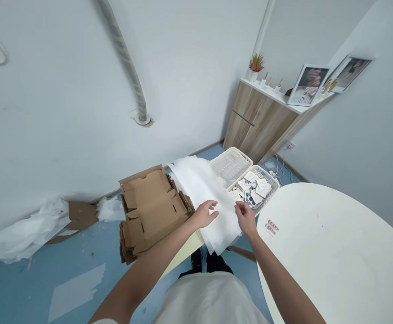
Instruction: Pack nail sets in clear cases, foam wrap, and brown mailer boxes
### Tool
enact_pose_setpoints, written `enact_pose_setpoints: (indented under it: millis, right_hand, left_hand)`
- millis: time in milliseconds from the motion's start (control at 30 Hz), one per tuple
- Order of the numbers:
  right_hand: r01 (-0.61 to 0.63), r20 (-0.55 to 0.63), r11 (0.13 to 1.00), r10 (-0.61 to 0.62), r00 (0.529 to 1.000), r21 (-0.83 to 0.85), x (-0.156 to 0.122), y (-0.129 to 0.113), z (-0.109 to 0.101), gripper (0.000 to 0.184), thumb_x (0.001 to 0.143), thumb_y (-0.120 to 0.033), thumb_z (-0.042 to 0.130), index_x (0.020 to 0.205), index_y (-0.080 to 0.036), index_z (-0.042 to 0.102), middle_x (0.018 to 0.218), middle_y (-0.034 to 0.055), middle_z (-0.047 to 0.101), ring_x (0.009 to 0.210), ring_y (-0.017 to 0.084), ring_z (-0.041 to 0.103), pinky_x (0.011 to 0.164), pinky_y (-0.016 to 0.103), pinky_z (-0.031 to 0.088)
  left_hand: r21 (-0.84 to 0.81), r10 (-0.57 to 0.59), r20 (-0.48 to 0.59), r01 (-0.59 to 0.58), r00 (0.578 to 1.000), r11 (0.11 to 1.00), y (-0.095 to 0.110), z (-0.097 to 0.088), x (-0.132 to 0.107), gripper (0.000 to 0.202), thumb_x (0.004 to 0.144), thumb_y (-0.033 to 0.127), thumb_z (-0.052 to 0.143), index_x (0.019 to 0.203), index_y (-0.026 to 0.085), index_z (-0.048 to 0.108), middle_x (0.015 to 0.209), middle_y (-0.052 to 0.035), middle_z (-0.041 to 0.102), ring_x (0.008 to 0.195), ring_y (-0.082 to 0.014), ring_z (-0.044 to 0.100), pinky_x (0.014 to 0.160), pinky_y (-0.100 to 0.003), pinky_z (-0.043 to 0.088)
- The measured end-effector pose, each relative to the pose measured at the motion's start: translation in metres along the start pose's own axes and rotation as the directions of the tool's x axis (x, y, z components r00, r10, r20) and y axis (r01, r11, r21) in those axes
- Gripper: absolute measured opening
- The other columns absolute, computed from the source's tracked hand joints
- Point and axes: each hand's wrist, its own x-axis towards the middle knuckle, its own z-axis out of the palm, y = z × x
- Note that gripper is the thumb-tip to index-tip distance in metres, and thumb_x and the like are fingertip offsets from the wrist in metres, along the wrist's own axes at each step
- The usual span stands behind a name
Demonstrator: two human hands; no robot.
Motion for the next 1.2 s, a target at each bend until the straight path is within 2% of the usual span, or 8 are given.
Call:
enact_pose_setpoints:
  millis: [100, 233, 400, 533, 733, 900, 1067, 1200]
  right_hand:
    - [0.017, -0.012, 0.993, -0.018, 1.000, -0.115, 0.042, -0.002, -0.007, 0.032, 0.074, -0.039, 0.046, 0.095, -0.016, 0.056, 0.087, 0.0078, 0.062, 0.068, 0.016, 0.055, 0.061, 0.030, 0.044]
    - [0.103, 0.054, 0.948, -0.091, 0.994, -0.301, 0.102, 0.001, -0.005, 0.029, 0.075, -0.030, 0.045, 0.100, -0.018, 0.055, 0.095, 0.0066, 0.062, 0.078, 0.017, 0.057, 0.072, 0.032, 0.043]
    - [0.172, 0.201, 0.849, -0.080, 0.976, -0.499, 0.162, 0.014, 0.016, 0.035, 0.074, -0.019, 0.046, 0.109, -0.019, 0.049, 0.099, 0.0053, 0.062, 0.086, 0.017, 0.057, 0.076, 0.029, 0.041]
    - [0.214, 0.281, 0.714, -0.025, 0.959, -0.667, 0.188, 0.024, 0.033, 0.039, 0.074, -0.020, 0.052, 0.112, -0.020, 0.045, 0.098, 0.0063, 0.063, 0.087, 0.020, 0.057, 0.075, 0.030, 0.038]
    - [0.273, 0.321, 0.553, -0.012, 0.947, -0.787, 0.199, 0.026, 0.044, 0.030, 0.073, -0.021, 0.055, 0.102, -0.019, 0.047, 0.087, 0.0095, 0.063, 0.087, 0.023, 0.055, 0.074, 0.032, 0.032]
    - [0.366, 0.386, 0.462, -0.053, 0.921, -0.808, 0.198, 0.023, 0.049, 0.017, 0.078, -0.010, 0.044, 0.093, -0.017, 0.047, 0.083, 0.0114, 0.061, 0.082, 0.021, 0.054, 0.073, 0.032, 0.030]
    - [0.351, 0.381, 0.438, -0.022, 0.924, -0.828, 0.195, 0.024, 0.055, 0.018, 0.077, -0.007, 0.040, 0.092, -0.014, 0.049, 0.087, 0.0130, 0.058, 0.081, 0.021, 0.054, 0.070, 0.031, 0.031]
    - [0.316, 0.358, 0.485, -0.006, 0.934, -0.815, 0.195, 0.023, 0.055, 0.020, 0.072, -0.007, 0.044, 0.089, -0.013, 0.051, 0.087, 0.0128, 0.056, 0.081, 0.022, 0.052, 0.069, 0.031, 0.032]
  left_hand:
    - [-0.034, -0.005, -0.026, 0.004, 1.000, 0.999, 0.006, 0.002, 0.038, 0.037, 0.069, 0.027, 0.058, 0.104, 0.020, 0.054, 0.110, -0.0090, 0.055, 0.094, -0.0198, 0.055, 0.075, -0.031, 0.046]
    - [-0.115, -0.070, -0.045, 0.065, 0.997, 0.991, 0.008, 0.007, 0.099, 0.043, 0.068, 0.022, 0.058, 0.110, 0.019, 0.049, 0.118, -0.0109, 0.050, 0.105, -0.0216, 0.050, 0.085, -0.034, 0.042]
    - [-0.266, -0.236, 0.016, 0.232, 0.972, 0.936, -0.004, 0.021, 0.172, 0.063, 0.064, 0.007, 0.053, 0.123, 0.015, 0.034, 0.131, -0.0153, 0.037, 0.118, -0.0225, 0.039, 0.096, -0.035, 0.032]
    - [-0.322, -0.304, 0.055, 0.305, 0.951, 0.896, -0.021, 0.031, 0.206, 0.070, 0.062, 0.003, 0.048, 0.128, 0.012, 0.027, 0.137, -0.0169, 0.027, 0.125, -0.0217, 0.030, 0.100, -0.033, 0.026]
    - [-0.299, -0.347, 0.046, 0.344, 0.937, 0.890, -0.034, 0.035, 0.218, 0.070, 0.060, 0.002, 0.051, 0.125, 0.016, 0.030, 0.134, -0.0152, 0.033, 0.124, -0.0241, 0.031, 0.097, -0.037, 0.029]
    - [-0.281, -0.335, 0.003, 0.322, 0.942, 0.904, -0.037, 0.035, 0.220, 0.064, 0.061, 0.005, 0.054, 0.121, 0.015, 0.035, 0.129, -0.0155, 0.040, 0.119, -0.0235, 0.038, 0.093, -0.035, 0.033]
    - [-0.208, -0.331, -0.013, 0.321, 0.944, 0.924, -0.034, 0.038, 0.216, 0.065, 0.060, 0.006, 0.056, 0.121, 0.014, 0.036, 0.128, -0.0168, 0.039, 0.117, -0.0235, 0.039, 0.092, -0.034, 0.033]
    - [-0.209, -0.294, -0.028, 0.282, 0.956, 0.936, -0.030, 0.035, 0.207, 0.065, 0.060, 0.006, 0.055, 0.122, 0.014, 0.035, 0.128, -0.0151, 0.040, 0.118, -0.0230, 0.038, 0.093, -0.034, 0.032]
